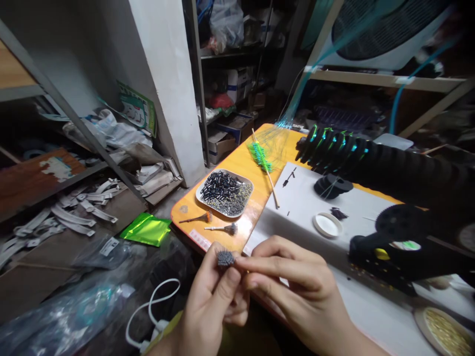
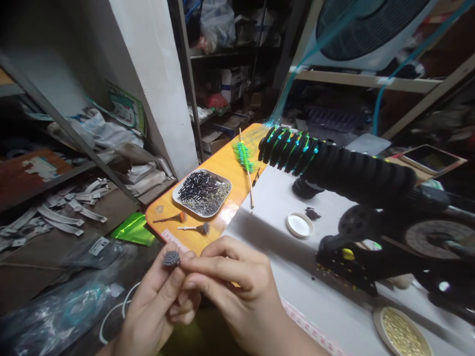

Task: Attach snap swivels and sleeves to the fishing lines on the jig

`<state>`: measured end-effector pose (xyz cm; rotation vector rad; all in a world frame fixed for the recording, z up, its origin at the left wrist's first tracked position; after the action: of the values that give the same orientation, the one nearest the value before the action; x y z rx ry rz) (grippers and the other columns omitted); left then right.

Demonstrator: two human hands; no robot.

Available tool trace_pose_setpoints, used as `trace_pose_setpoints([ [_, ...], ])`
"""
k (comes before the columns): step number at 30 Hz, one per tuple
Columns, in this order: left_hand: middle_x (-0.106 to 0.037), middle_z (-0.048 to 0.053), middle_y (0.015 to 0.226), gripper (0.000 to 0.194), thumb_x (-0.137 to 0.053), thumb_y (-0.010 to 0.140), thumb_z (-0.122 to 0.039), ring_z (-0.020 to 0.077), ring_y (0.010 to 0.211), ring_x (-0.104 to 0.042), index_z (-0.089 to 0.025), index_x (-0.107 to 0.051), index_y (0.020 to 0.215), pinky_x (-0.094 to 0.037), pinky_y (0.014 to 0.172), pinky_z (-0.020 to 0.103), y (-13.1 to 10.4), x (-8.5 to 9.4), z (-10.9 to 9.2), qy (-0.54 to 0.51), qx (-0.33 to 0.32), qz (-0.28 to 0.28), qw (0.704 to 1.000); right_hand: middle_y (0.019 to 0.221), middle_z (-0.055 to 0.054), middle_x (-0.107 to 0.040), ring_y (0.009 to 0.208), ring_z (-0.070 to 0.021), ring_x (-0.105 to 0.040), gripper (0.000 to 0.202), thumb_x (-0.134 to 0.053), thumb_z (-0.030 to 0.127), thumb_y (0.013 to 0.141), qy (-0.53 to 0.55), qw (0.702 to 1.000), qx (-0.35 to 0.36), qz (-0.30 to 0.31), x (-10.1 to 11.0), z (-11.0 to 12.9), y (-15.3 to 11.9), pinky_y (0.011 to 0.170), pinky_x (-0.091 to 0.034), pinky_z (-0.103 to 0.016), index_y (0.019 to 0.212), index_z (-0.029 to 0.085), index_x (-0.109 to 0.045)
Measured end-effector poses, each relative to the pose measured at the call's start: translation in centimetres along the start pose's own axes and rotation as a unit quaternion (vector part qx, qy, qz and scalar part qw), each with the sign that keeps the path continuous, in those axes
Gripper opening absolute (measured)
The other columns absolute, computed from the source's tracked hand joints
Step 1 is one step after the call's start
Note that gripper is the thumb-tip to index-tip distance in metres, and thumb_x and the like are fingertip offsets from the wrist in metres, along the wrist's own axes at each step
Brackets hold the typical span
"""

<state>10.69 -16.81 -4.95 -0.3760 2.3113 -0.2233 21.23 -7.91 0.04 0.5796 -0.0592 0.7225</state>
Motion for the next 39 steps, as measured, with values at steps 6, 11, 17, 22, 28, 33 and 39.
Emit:
trace_pose_setpoints([
  [6,-0.043,-0.009,0.059,0.040,-0.073,0.082,-0.055,0.0028,0.049,-0.028,-0.022,-0.055,0.095,-0.023,0.047,0.013,-0.2,-0.1,0.0,0.017,0.005,-0.003,1.000,0.080,-0.006,-0.069,0.065,-0.0113,-0.067,0.015,-0.072,0.013,0.087,-0.027,0.999,0.027,0.012,0.0,0.2,-0.1,0.055,-0.052,-0.016,0.100,0.017,-0.079],
  [11,-0.039,-0.007,0.064,0.029,-0.057,0.097,-0.042,0.0057,0.052,-0.029,-0.021,-0.047,0.079,-0.026,0.047,0.014,0.3,0.3,-0.9,0.052,-0.146,-0.005,0.988,0.082,-0.007,-0.064,0.071,-0.0131,-0.063,0.014,-0.059,0.004,0.089,-0.074,0.996,0.044,0.035,-0.6,0.4,-0.3,0.061,-0.052,-0.021,0.092,0.014,-0.069],
  [17,-0.035,-0.007,0.064,0.026,-0.043,0.103,-0.030,0.0079,0.051,-0.028,-0.023,-0.045,0.078,-0.029,0.046,0.017,0.5,0.6,-2.1,0.073,-0.262,0.004,0.962,0.086,-0.006,-0.064,0.069,-0.0132,-0.060,0.011,-0.063,0.014,0.093,-0.085,0.995,0.039,0.045,-0.6,-0.1,-0.4,0.056,-0.049,-0.022,0.104,0.017,-0.066],
  [22,-0.038,-0.006,0.066,0.021,-0.043,0.103,-0.027,0.0081,0.054,-0.037,-0.024,-0.050,0.084,-0.033,0.049,0.019,-0.4,1.3,-2.5,0.098,-0.288,0.012,0.952,0.082,-0.003,-0.066,0.063,-0.0118,-0.058,0.020,-0.066,0.019,0.093,-0.107,0.993,0.022,0.053,-0.2,-0.3,-0.5,0.053,-0.047,-0.020,0.112,0.020,-0.060],
  [28,-0.040,-0.005,0.065,0.015,-0.048,0.102,-0.028,0.0088,0.055,-0.040,-0.026,-0.057,0.090,-0.034,0.050,0.021,-1.2,1.6,-2.9,0.130,-0.314,0.003,0.941,0.085,-0.006,-0.063,0.071,-0.0119,-0.060,0.012,-0.056,0.008,0.093,-0.106,0.987,0.078,0.092,-0.3,0.8,-0.1,0.061,-0.049,-0.020,0.098,0.016,-0.063],
  [33,-0.041,-0.006,0.060,0.007,-0.062,0.095,-0.030,0.0090,0.054,-0.038,-0.027,-0.062,0.089,-0.037,0.052,0.023,-2.6,1.7,-3.1,0.150,-0.382,-0.093,0.907,0.073,-0.007,-0.065,0.058,-0.0162,-0.050,0.020,-0.047,0.011,0.094,-0.289,0.915,0.241,0.146,-0.9,1.2,-0.7,0.048,-0.038,-0.030,0.089,0.016,-0.065],
  [39,-0.032,-0.007,0.054,0.004,-0.064,0.093,-0.031,0.0097,0.046,-0.032,-0.030,-0.063,0.089,-0.035,0.044,0.023,-4.4,3.6,-5.6,0.132,-0.437,-0.084,0.886,0.078,-0.006,-0.072,0.072,-0.0197,-0.065,0.018,-0.050,0.010,0.093,-0.381,0.843,0.355,0.133,0.4,1.5,0.0,0.065,-0.056,-0.034,0.090,0.021,-0.064],
])
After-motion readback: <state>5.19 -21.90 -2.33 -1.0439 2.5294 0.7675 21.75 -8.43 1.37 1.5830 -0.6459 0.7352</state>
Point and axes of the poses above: each hand's wrist, its own y-axis towards the middle knuckle, its own x-axis out of the back of the hand, z = x × y, the point moved 3 cm from there along y, towards the middle knuckle
